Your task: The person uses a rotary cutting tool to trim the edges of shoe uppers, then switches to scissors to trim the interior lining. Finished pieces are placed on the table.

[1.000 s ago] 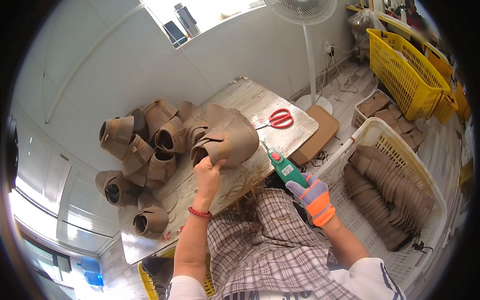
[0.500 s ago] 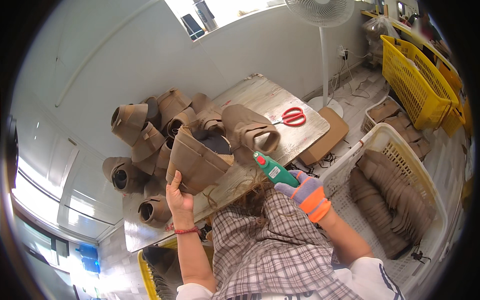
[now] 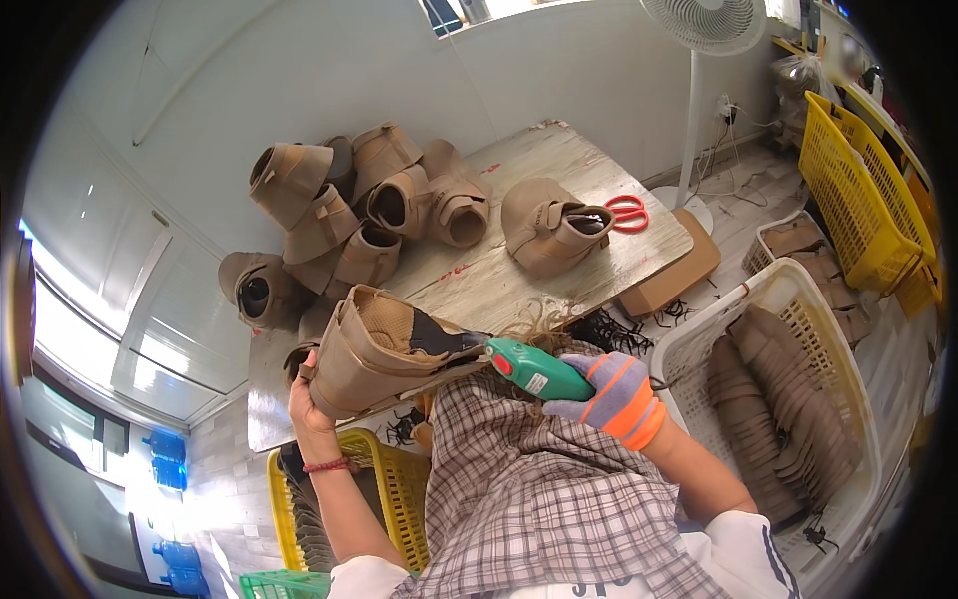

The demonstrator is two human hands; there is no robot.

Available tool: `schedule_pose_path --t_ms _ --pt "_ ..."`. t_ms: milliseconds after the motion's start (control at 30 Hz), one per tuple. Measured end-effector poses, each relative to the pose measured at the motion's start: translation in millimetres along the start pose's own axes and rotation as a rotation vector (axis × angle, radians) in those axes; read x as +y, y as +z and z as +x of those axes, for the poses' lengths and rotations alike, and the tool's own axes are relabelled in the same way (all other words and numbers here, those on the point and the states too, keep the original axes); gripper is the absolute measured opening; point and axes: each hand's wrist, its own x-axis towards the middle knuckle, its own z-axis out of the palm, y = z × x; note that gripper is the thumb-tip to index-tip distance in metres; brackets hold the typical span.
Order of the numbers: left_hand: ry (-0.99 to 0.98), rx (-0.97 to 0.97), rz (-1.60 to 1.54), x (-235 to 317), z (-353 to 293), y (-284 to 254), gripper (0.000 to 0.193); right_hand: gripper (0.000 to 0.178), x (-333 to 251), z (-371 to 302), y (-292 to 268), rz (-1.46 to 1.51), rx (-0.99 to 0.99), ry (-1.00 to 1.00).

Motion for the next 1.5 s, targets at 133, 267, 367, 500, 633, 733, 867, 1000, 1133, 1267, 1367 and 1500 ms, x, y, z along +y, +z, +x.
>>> schedule_pose_path --t_ms 133,267,367,500,633,733,867,1000,1133,1267,1367,1500 --pt "-0.061 0.004 -0.032 2.5 -2.6 -14.1 0.040 0.061 -0.9 -2.8 2.1 -0.232 0.027 -0.204" --pt "-0.068 0.009 -0.047 -5.6 -6.0 -13.8 0.040 0.065 0.6 -5.0 3.1 -0.317 0.125 -0.378" --pt "-0.074 -0.005 -0.037 -11.1 -6.5 -15.8 0.040 0.068 -0.9 -4.1 3.7 -0.320 0.169 -0.475" --pt "-0.033 0.025 -0.018 -20.7 -9.1 -15.2 0.039 0.067 -10.2 -2.5 5.6 -0.274 0.135 -0.481" --pt "0.060 0.036 -0.050 -35.3 -18.2 -9.1 0.038 0.063 -21.7 -4.6 13.2 -0.196 0.123 -0.375" --pt "0.150 -0.009 -0.062 -53.2 -28.9 4.3 0.037 0.060 -27.0 -2.0 17.6 -0.056 0.041 -0.249" --pt "0.257 -0.034 0.026 -70.2 -43.5 16.2 0.039 0.057 -38.7 -0.1 20.3 0.151 -0.072 -0.077" --pt "0.418 -0.116 0.185 -84.4 -55.0 17.5 0.045 0.055 -51.3 4.1 16.6 0.328 -0.192 0.119" --pt "0.530 -0.169 0.324 -101.9 -58.6 13.3 0.048 0.056 -41.6 2.8 29.6 0.497 -0.139 0.285" --pt "0.583 -0.140 0.474 -115.2 -58.7 8.5 0.046 0.058 -39.5 7.3 31.9 0.478 -0.110 0.308" --pt "0.598 -0.174 0.544 -124.1 -60.4 18.5 0.040 0.058 -41.4 8.3 33.5 0.560 -0.073 0.336" --pt "0.718 -0.101 0.842 -136.2 -58.1 15.0 0.025 0.057 -46.1 9.9 30.5 0.665 -0.022 0.429"
